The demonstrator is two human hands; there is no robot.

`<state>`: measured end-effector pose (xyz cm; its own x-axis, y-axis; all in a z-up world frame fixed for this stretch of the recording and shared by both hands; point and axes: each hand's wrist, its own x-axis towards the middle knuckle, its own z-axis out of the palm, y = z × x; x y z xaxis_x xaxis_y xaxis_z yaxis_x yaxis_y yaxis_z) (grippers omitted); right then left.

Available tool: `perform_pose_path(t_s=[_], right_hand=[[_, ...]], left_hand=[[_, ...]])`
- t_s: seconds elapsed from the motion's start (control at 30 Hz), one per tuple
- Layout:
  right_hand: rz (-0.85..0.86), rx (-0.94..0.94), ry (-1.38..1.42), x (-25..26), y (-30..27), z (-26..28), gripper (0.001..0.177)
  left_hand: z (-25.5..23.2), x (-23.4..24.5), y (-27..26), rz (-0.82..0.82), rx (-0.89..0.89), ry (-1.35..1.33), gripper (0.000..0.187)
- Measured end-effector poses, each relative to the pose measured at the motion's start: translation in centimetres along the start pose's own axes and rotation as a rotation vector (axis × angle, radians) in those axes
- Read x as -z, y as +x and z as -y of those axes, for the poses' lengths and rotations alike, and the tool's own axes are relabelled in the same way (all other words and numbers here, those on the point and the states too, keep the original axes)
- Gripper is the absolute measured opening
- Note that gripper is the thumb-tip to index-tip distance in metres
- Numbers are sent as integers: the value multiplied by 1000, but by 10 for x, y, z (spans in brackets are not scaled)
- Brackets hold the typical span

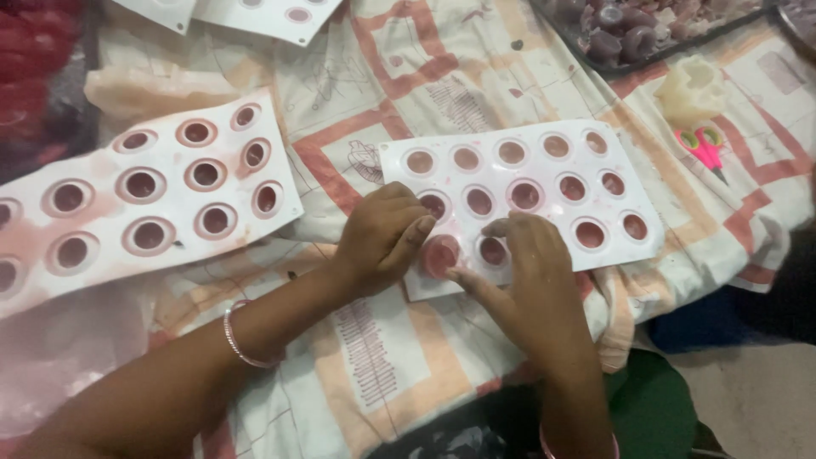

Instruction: Removing finished wax shapes from silicone molds and cleaning them.

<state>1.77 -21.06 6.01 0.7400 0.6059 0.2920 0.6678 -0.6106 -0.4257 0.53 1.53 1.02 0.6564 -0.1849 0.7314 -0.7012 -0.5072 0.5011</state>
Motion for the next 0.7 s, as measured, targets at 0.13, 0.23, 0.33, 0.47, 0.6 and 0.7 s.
perform_pose_path(t_s=[0.13,0.23,0.33,0.47,0.6,0.7], right_hand=[[-106,124,-37,-16,6,24,78],[-91,72,-120,-24,7,18,63],[-104,126,-2,-24,11,11,55],[-29,-123,68,-20,7,-13,45],[-27,-272,656,6,20,-26,43],[235,-346,518,36,58,-37,53]], left_hand=[[2,0,-4,-36,81,-54,28],[-3,-1,0,-22,84,-66,27],[-1,0,2,-18,81,-28,24],[-4,-4,2,-51,48,-23,20],[-5,-5,7,-16,54,64,23],[-9,4,8,14,20,77,25]])
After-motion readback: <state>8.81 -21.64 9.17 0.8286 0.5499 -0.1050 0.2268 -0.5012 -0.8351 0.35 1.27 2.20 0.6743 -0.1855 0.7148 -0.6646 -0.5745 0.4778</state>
